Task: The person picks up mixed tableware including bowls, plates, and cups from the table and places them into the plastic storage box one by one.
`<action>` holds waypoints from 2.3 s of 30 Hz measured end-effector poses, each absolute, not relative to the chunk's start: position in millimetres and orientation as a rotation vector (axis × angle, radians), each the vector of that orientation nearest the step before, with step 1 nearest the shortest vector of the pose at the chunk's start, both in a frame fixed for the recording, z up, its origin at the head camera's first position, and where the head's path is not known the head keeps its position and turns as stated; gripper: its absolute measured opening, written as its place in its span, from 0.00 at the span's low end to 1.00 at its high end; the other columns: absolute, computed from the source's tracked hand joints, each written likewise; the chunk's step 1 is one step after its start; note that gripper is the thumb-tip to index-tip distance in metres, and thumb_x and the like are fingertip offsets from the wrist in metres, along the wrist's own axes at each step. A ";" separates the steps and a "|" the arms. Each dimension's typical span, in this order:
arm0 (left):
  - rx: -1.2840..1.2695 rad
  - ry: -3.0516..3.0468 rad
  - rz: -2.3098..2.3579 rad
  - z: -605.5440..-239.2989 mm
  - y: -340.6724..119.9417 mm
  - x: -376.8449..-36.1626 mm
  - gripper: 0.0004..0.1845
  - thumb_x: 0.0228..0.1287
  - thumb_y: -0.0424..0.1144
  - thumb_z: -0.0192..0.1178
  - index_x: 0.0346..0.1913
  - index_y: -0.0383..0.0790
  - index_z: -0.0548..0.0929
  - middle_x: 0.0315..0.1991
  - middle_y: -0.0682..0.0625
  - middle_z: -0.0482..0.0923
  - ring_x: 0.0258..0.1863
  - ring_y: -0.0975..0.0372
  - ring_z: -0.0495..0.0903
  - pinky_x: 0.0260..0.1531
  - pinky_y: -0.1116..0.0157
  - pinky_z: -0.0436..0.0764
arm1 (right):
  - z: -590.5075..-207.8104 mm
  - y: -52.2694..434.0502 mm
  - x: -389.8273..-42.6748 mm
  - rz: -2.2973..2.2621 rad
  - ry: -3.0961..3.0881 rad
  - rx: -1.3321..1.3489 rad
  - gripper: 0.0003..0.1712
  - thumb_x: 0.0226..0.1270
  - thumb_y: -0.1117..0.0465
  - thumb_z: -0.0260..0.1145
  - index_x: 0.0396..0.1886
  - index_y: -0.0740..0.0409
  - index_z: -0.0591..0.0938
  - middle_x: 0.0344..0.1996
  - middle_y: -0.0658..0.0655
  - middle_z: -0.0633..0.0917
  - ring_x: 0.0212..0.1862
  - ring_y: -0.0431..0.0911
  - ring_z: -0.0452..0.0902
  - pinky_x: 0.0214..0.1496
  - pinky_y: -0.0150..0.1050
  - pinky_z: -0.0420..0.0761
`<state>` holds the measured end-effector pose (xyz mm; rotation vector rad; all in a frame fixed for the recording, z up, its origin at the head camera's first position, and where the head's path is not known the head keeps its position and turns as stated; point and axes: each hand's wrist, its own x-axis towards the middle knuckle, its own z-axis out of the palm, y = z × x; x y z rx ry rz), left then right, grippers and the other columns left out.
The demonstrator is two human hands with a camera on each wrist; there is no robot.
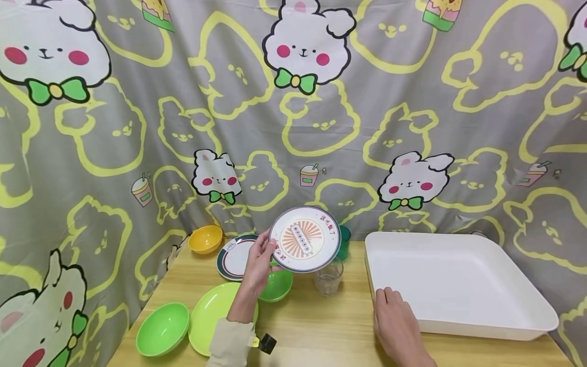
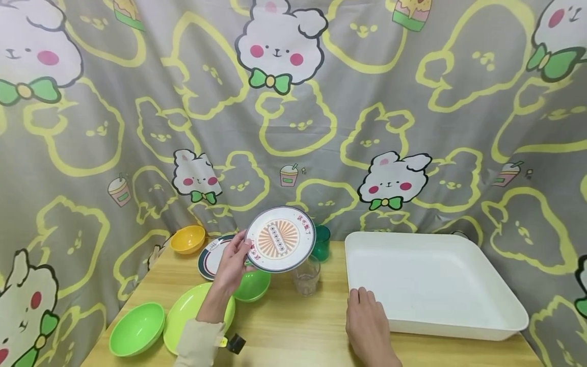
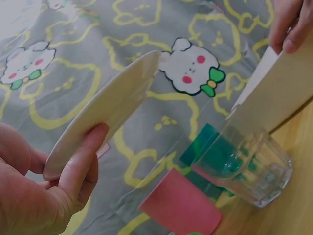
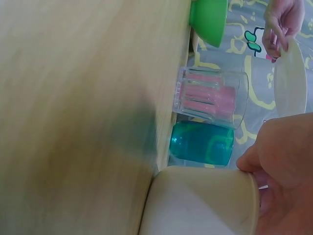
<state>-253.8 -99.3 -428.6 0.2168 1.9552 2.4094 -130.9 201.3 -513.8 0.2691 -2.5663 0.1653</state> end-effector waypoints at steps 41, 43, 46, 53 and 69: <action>0.264 1.884 2.348 -441.5 -63.5 -240.6 0.24 0.81 0.33 0.49 0.75 0.37 0.66 0.52 0.38 0.75 0.36 0.59 0.80 0.22 0.62 0.87 | -434.6 226.2 -204.8 1.482 -2.721 0.243 0.26 0.85 0.52 0.50 0.66 0.70 0.74 0.49 0.64 0.84 0.47 0.53 0.85 0.44 0.43 0.88; 0.277 1.883 2.342 -441.7 -62.6 -239.5 0.24 0.81 0.34 0.49 0.75 0.37 0.66 0.51 0.39 0.74 0.36 0.59 0.79 0.22 0.62 0.87 | -432.7 225.3 -208.0 1.615 -2.665 0.233 0.25 0.86 0.55 0.49 0.66 0.72 0.73 0.49 0.65 0.84 0.47 0.52 0.85 0.45 0.44 0.89; 0.289 1.876 2.337 -442.7 -59.5 -238.6 0.24 0.81 0.34 0.50 0.75 0.37 0.66 0.50 0.39 0.74 0.35 0.59 0.80 0.23 0.60 0.87 | -429.1 224.0 -211.0 1.763 -2.607 0.201 0.26 0.86 0.54 0.49 0.66 0.73 0.72 0.47 0.65 0.82 0.46 0.51 0.84 0.46 0.45 0.89; 0.273 1.865 2.331 -445.8 -52.5 -238.8 0.23 0.80 0.33 0.50 0.74 0.40 0.68 0.48 0.41 0.74 0.32 0.60 0.80 0.23 0.60 0.88 | -423.1 220.1 -214.3 1.888 -2.598 0.192 0.26 0.81 0.61 0.57 0.69 0.73 0.67 0.44 0.64 0.82 0.41 0.49 0.82 0.39 0.40 0.89; 0.311 1.911 2.217 -443.0 -55.3 -233.4 0.25 0.79 0.29 0.51 0.74 0.40 0.66 0.55 0.36 0.74 0.37 0.56 0.83 0.29 0.54 0.90 | -425.1 222.9 -212.1 2.065 -2.506 0.266 0.25 0.81 0.67 0.54 0.70 0.73 0.61 0.44 0.68 0.81 0.34 0.53 0.84 0.32 0.50 0.89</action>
